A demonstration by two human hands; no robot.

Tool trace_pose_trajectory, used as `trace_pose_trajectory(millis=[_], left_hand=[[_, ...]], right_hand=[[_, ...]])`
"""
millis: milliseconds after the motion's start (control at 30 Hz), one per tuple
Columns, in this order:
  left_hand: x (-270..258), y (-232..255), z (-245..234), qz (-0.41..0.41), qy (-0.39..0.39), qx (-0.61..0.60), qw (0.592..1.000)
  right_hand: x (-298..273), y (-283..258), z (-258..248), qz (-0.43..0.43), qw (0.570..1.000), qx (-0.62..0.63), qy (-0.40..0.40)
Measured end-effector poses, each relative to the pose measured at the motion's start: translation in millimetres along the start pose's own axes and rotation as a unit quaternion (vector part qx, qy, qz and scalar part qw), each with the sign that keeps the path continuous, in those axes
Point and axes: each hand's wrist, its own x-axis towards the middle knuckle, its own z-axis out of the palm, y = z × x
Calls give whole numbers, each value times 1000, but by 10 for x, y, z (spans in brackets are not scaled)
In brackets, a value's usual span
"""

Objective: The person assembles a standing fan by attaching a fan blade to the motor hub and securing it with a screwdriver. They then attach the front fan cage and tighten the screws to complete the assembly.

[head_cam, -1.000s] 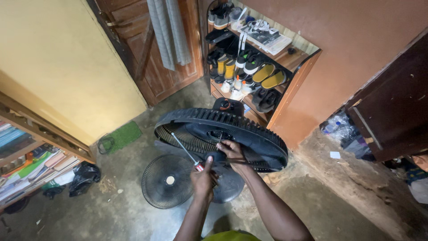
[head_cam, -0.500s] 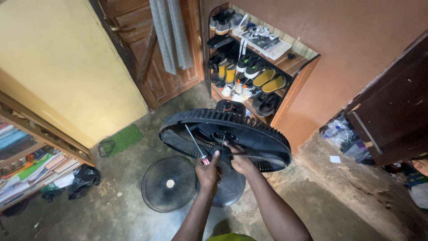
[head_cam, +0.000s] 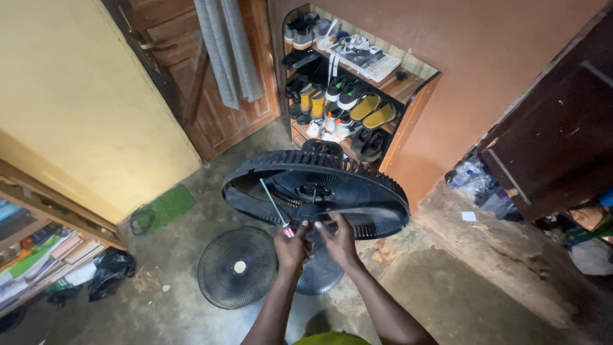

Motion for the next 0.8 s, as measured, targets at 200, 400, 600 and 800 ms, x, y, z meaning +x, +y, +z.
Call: trace_pose_trajectory(millis=[200, 400, 600, 800], left_hand=[[81, 23, -109, 55, 30, 140, 988], [14, 16, -232, 96, -8, 32, 995], [8, 44, -293, 122, -52, 17, 991], [7, 145, -262, 419, -16, 172, 891]], right_hand=[[148, -313, 34, 85, 984, -154, -8], [295, -240, 61, -45, 990, -133, 10], [285, -158, 96, -95, 981, -163, 39], [147, -70, 168, -12, 981, -191, 44]])
